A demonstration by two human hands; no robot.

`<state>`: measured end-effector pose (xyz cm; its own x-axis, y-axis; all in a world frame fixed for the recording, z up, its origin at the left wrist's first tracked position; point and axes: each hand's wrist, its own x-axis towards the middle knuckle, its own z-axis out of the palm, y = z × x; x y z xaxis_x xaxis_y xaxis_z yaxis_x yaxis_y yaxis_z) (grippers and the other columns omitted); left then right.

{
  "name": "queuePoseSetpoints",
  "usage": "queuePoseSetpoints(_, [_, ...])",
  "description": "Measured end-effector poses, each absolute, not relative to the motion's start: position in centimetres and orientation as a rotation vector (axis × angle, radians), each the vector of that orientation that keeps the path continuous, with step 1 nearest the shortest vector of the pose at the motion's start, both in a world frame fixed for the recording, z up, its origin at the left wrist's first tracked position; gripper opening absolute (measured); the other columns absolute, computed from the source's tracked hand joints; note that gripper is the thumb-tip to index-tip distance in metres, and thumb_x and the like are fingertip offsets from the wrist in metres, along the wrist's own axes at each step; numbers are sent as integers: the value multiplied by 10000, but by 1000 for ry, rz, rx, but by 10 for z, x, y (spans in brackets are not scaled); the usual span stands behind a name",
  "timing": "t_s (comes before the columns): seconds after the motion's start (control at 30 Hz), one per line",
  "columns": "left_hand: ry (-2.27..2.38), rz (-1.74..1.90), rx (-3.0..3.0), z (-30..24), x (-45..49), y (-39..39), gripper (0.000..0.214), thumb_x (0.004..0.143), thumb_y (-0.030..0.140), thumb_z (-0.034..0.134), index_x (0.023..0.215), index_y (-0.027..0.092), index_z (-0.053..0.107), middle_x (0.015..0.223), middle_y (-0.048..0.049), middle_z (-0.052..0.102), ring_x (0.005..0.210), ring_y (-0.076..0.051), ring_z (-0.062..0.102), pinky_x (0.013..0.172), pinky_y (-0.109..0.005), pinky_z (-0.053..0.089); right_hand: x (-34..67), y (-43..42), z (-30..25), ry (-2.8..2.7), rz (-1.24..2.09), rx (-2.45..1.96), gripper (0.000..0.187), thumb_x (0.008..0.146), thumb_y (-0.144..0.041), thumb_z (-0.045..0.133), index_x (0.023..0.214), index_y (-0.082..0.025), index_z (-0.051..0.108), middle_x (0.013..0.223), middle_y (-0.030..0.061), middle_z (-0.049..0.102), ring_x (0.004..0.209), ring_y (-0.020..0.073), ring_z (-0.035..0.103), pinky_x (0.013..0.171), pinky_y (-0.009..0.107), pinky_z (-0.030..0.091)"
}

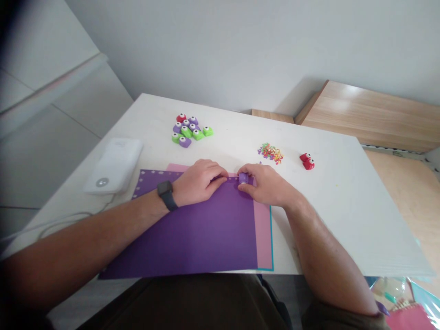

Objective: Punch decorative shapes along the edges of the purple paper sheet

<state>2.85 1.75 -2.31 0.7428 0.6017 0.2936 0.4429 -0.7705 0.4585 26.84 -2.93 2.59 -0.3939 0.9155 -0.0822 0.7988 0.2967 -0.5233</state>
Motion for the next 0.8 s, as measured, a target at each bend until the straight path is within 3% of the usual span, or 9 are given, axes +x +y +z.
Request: queuePoseSetpoints(0.8, [815,621,2557,-22,27,18,203,1010,258,518,1018,182,707,962,-67,719,950,-225,649,903,-387,473,260,-30,22,-2366,616,-1590,211,880,-238,674,1086,-194,688,1000,65,722,892,223,632,826,344,465])
